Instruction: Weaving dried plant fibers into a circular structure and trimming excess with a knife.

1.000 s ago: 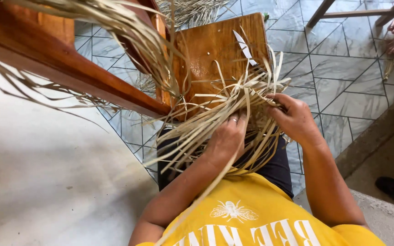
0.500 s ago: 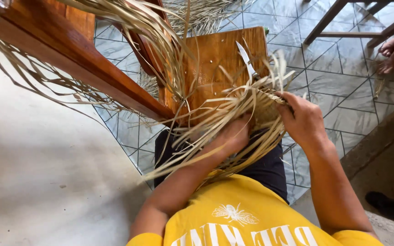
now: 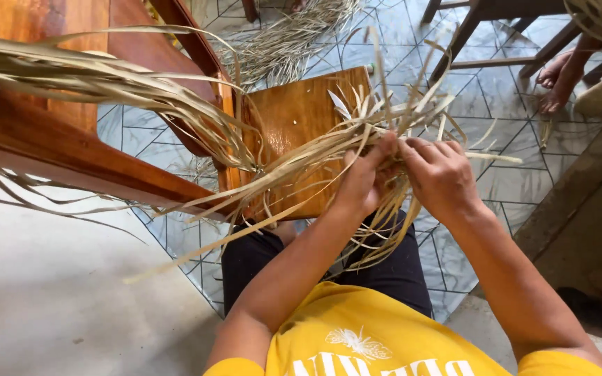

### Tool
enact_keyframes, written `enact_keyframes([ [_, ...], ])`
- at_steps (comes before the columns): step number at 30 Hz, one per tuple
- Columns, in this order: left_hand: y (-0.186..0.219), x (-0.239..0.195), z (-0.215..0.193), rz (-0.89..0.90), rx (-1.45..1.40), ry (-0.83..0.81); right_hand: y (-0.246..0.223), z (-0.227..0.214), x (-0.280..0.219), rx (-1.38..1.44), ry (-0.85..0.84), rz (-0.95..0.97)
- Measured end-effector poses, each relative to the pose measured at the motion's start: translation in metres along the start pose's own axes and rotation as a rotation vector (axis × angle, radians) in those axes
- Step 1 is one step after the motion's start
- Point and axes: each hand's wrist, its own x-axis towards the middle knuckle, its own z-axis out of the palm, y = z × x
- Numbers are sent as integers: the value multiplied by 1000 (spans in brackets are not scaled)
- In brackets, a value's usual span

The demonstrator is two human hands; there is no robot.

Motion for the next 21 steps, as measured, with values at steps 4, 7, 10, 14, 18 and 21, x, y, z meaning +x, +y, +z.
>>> enact_keyframes([
  [4,7,19,13,110,-269,253,-13,-1,-2,28,50,35],
  [7,21,16,25,157,-220,276,-44,-33,-1,148,164,146],
  [10,22,18,33,176,-251,168,-87,-15,-23,347,177,242],
  [14,14,3,67,209,-365,-20,-122,14,-28,248,-112,382],
  [18,-21,-59,110,48,-492,-14,-126,-10,-26,376,-122,377],
  [21,-84,-66,120,-15,-562,3,-105,-65,-27,519,-146,363],
])
